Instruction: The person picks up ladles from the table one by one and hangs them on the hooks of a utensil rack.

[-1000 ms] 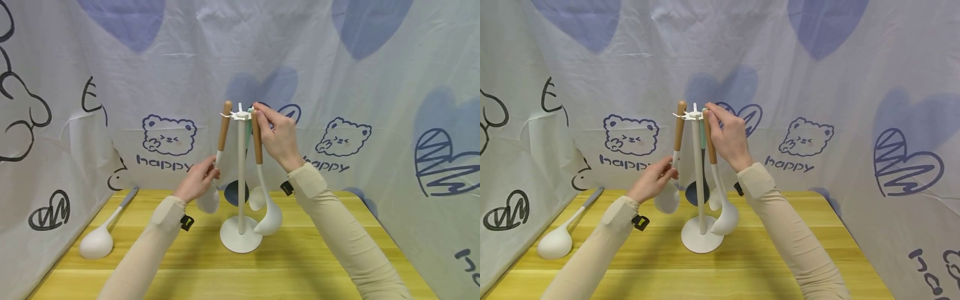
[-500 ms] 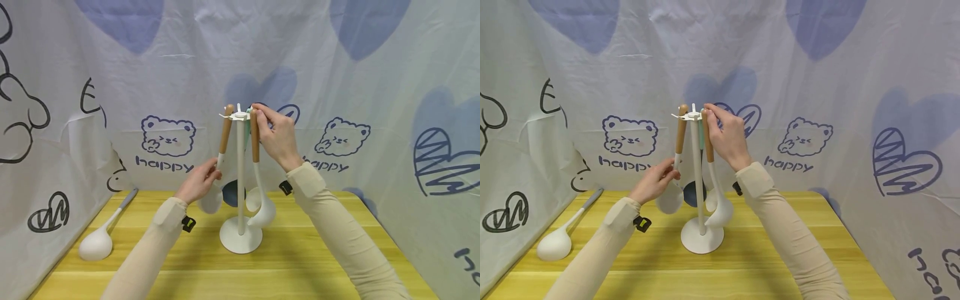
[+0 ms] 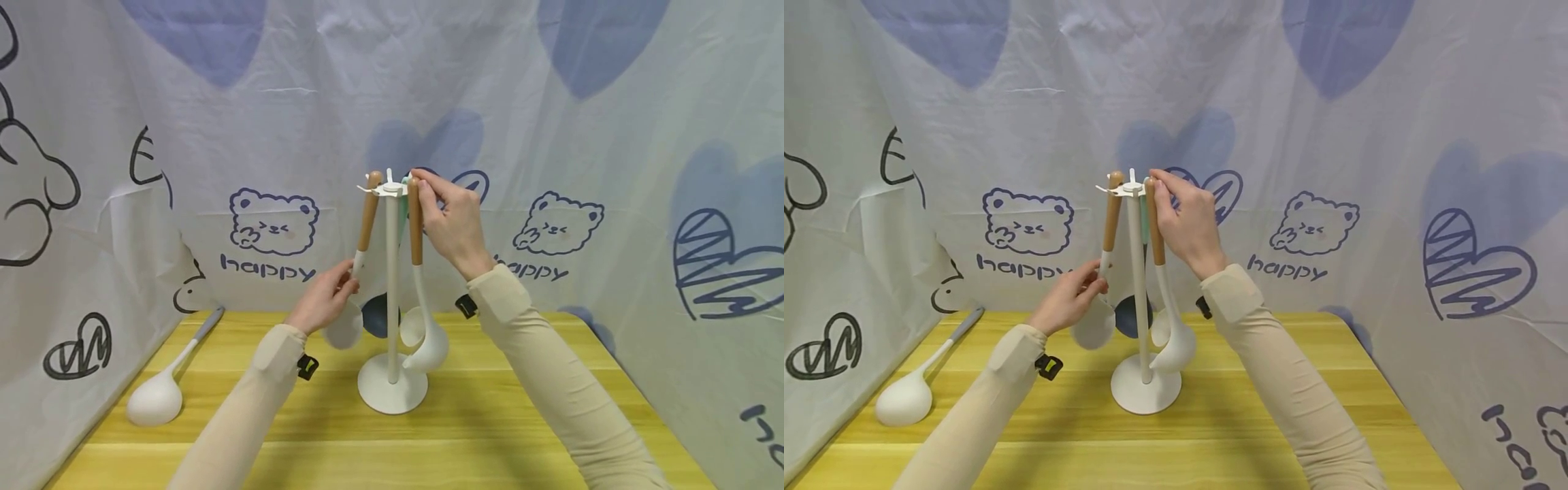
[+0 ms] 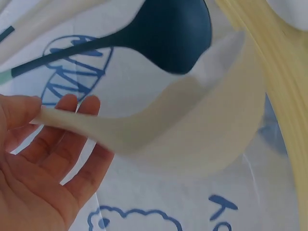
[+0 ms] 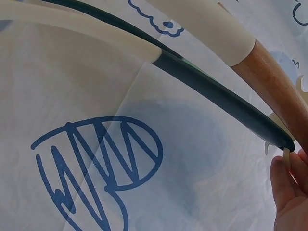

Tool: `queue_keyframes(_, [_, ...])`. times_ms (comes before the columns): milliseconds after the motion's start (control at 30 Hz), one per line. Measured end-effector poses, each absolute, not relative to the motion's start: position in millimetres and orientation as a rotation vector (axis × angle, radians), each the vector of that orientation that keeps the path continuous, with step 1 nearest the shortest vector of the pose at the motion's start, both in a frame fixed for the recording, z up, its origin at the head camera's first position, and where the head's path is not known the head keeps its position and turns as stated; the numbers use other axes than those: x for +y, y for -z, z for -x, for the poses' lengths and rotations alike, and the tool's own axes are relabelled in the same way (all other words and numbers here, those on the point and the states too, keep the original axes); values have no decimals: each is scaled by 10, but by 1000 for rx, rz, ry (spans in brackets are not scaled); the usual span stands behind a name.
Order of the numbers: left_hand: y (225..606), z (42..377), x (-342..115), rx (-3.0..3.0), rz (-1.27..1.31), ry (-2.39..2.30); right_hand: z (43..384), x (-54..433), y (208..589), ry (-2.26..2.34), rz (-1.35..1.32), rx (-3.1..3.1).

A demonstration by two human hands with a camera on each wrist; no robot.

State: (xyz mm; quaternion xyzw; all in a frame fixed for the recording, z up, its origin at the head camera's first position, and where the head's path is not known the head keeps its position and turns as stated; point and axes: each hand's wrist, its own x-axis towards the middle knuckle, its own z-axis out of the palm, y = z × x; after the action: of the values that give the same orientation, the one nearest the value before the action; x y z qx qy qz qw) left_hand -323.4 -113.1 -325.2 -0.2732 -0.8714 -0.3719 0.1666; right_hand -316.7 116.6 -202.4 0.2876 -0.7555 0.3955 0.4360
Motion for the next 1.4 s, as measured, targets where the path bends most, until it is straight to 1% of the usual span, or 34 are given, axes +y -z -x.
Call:
queue_keyframes(200, [3253, 3302, -1202, -2442, 723, 999, 3164, 1164, 2024, -975, -723, -1860])
queue_keyframes(333, [3255, 3327, -1182, -2444, 748, 1026, 3156, 1163, 2017, -968, -718, -1859])
queue_keyframes(767, [3282, 3302, -1119, -2514, 703, 1094, 3173, 1160, 2044, -966, -711, -1881])
queue_keyframes(1400, [3248, 3281, -1140, -2522, 719, 1120, 3175, 1169, 2046, -978, -740, -1875])
